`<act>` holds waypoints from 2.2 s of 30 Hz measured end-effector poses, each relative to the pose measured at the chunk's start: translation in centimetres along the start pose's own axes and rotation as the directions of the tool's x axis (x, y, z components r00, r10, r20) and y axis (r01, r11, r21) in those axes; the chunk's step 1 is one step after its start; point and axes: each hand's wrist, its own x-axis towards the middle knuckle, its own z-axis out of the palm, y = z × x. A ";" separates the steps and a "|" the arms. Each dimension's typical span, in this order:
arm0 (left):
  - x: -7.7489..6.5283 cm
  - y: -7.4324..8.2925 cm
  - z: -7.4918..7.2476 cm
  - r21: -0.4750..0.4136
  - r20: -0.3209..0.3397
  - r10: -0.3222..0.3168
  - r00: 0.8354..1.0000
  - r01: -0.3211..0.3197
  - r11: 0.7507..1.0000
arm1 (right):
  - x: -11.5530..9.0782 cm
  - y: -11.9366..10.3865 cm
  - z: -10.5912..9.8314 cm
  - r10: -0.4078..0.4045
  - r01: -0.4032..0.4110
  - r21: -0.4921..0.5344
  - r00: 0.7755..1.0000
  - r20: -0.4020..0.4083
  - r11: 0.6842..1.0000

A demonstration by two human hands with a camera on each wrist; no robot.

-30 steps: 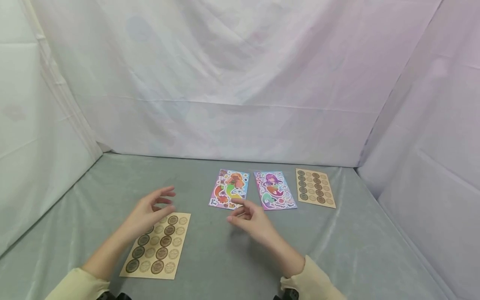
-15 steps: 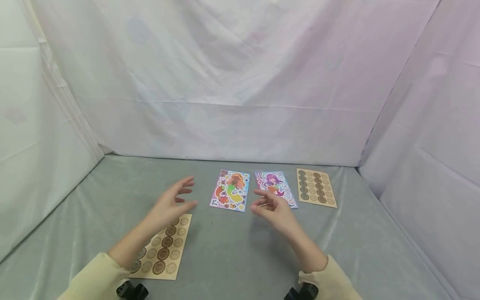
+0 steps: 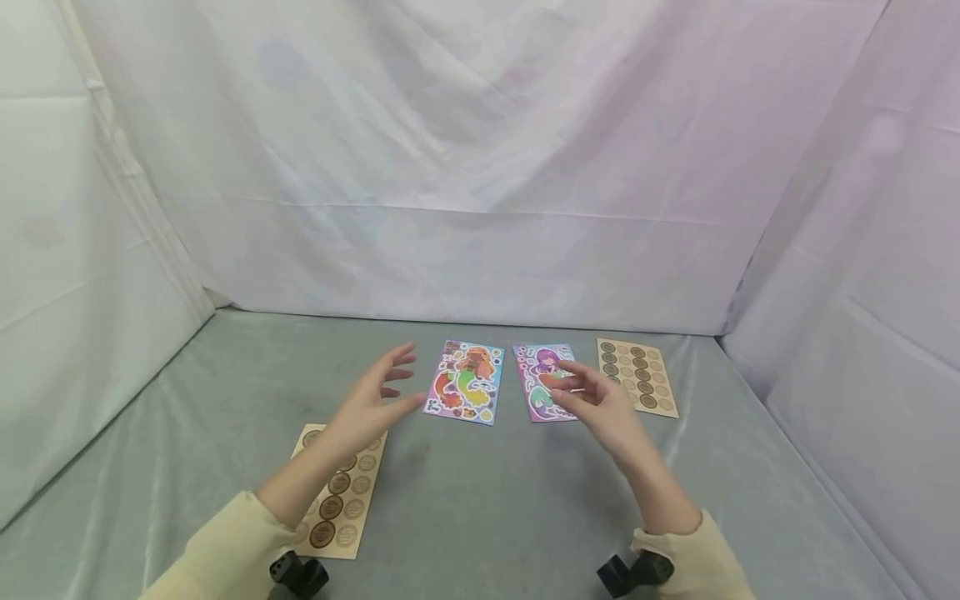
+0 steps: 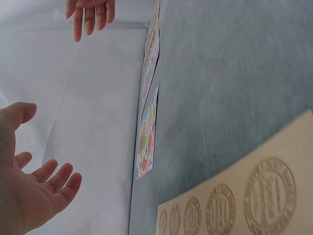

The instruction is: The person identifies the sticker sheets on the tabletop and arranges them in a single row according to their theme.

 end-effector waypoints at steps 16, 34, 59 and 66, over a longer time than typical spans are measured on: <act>2.0 1.2 3.0 -0.097 0.019 0.042 0.999 -0.040 0.994 | -0.2 0.2 -3.4 -0.017 0.004 -0.127 0.995 -0.098 0.992; 4.4 2.2 7.6 -0.172 0.057 0.017 0.998 -0.007 0.985 | 0.2 1.2 -6.1 -0.047 0.024 -0.131 0.982 -0.182 0.991; 6.8 2.6 14.3 -0.174 0.119 -0.030 0.992 0.050 0.983 | 1.1 5.5 -9.2 0.058 -0.112 -0.117 0.919 -0.390 0.987; 7.2 2.4 15.6 -0.203 0.108 -0.042 0.993 0.063 0.977 | 1.3 6.7 -9.5 0.103 -0.163 -0.106 0.898 -0.428 0.981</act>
